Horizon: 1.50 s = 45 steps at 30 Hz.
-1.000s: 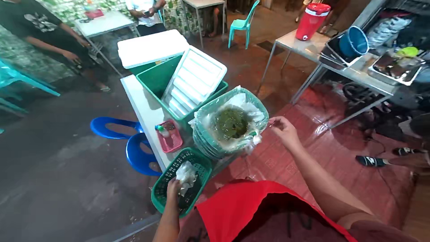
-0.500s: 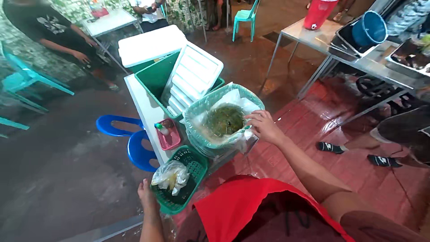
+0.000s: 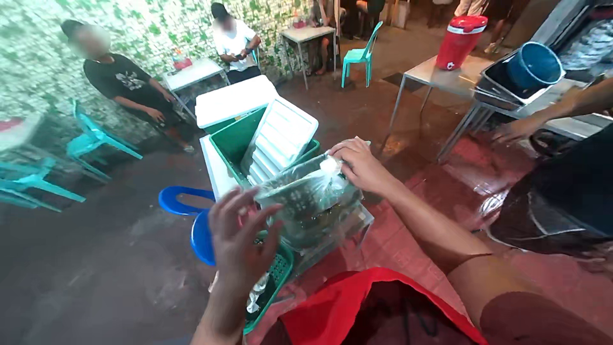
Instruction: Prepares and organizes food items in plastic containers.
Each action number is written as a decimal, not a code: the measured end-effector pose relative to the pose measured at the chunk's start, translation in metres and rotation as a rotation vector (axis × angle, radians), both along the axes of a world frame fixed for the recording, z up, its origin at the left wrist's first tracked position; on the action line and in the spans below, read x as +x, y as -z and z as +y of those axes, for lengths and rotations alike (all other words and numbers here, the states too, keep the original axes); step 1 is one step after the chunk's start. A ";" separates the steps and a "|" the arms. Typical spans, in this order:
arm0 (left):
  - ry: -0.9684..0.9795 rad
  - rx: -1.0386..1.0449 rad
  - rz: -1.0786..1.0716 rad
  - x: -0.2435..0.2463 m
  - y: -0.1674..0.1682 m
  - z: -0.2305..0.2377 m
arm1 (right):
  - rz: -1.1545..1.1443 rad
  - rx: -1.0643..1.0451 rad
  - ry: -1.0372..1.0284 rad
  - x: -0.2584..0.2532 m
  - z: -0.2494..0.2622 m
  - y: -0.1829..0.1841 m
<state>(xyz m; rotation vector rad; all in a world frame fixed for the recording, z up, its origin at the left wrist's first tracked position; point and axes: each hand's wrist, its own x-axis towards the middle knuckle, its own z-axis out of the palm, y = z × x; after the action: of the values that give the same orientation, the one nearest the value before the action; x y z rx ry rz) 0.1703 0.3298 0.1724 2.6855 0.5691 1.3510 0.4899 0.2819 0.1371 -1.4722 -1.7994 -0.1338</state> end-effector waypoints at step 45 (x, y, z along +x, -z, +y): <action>0.070 -0.343 0.595 0.108 0.007 0.030 | 0.057 0.065 0.269 -0.076 -0.034 0.042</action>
<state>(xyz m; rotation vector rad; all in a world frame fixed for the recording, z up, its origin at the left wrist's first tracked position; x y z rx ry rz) 0.2778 0.3596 0.1657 2.7437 0.6641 0.3641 0.4135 0.2475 0.0948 -1.6488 -1.5319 -0.2796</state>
